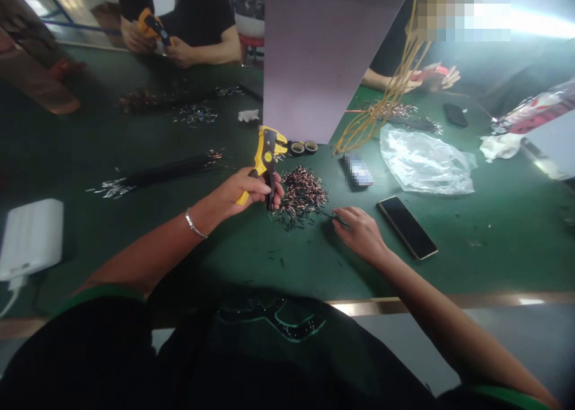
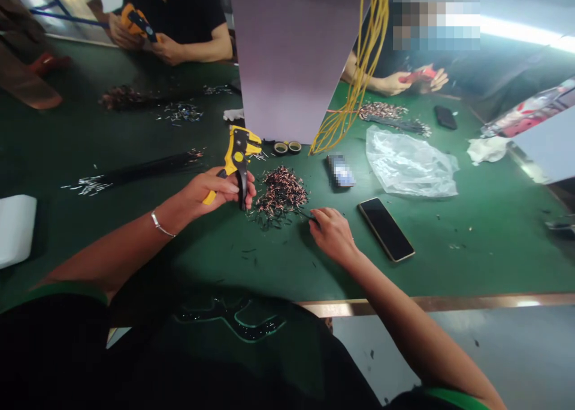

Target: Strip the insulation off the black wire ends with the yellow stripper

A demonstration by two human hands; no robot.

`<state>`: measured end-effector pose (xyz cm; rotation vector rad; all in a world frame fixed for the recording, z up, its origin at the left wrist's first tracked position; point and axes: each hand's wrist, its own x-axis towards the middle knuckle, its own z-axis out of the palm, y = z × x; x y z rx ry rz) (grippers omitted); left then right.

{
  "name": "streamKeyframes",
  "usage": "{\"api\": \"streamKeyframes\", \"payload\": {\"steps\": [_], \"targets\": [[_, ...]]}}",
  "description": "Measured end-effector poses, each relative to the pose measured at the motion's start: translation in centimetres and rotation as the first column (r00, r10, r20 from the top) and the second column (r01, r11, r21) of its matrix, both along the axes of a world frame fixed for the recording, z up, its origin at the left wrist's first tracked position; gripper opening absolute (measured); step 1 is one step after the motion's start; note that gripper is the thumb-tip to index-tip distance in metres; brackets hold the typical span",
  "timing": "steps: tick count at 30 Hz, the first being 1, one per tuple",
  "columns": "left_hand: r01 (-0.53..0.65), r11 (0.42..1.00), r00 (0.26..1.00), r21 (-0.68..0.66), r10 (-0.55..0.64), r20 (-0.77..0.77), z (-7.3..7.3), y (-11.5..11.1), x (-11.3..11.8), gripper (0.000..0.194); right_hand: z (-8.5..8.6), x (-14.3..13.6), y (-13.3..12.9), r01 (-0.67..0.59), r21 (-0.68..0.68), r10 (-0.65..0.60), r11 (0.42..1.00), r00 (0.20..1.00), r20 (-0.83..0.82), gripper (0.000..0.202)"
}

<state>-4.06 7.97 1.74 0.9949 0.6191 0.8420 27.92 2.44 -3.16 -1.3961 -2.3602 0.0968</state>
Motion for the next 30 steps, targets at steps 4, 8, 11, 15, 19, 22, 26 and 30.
{"api": "streamKeyframes", "payload": {"steps": [4,8,11,15,19,22,26,30], "targets": [[0.077,0.997,0.996,-0.032,-0.078,-0.04,0.0,-0.1,0.0,0.038,0.3,0.2,1.4,0.011,-0.117,0.016,0.993,0.972,0.232,0.021],[0.138,0.99,0.99,-0.036,-0.138,-0.007,0.0,-0.2,0.0,0.046,1.8,-0.8,2.4,0.089,-0.257,0.023,0.962,0.915,0.404,0.02],[0.174,0.984,0.985,-0.042,-0.174,0.016,-0.2,-0.1,0.0,0.055,2.3,-1.5,3.0,0.124,-0.307,0.023,0.944,0.9,0.435,0.018],[0.23,0.972,0.973,-0.044,-0.23,0.012,-0.6,0.0,0.0,0.064,2.3,-1.5,3.7,0.122,-0.322,0.019,0.939,0.916,0.401,0.012],[0.206,0.978,0.978,-0.033,-0.207,-0.01,-0.8,-0.1,0.2,0.067,2.5,-0.7,3.9,0.13,-0.32,-0.018,0.939,0.944,0.329,0.011],[0.208,0.978,0.978,-0.028,-0.209,-0.016,-1.1,-0.1,0.3,0.066,2.6,-0.2,4.0,0.133,-0.287,-0.07,0.949,0.973,0.218,0.011],[0.188,0.982,0.982,-0.035,-0.189,-0.016,-1.5,-0.1,0.4,0.062,2.1,-1.0,3.9,0.062,-0.235,-0.025,0.97,0.987,0.159,0.015],[0.15,0.988,0.988,-0.028,-0.15,-0.021,-1.4,0.0,0.4,0.059,1.7,-2.9,4.3,0.004,-0.211,0.053,0.977,0.964,0.262,0.018]]}}
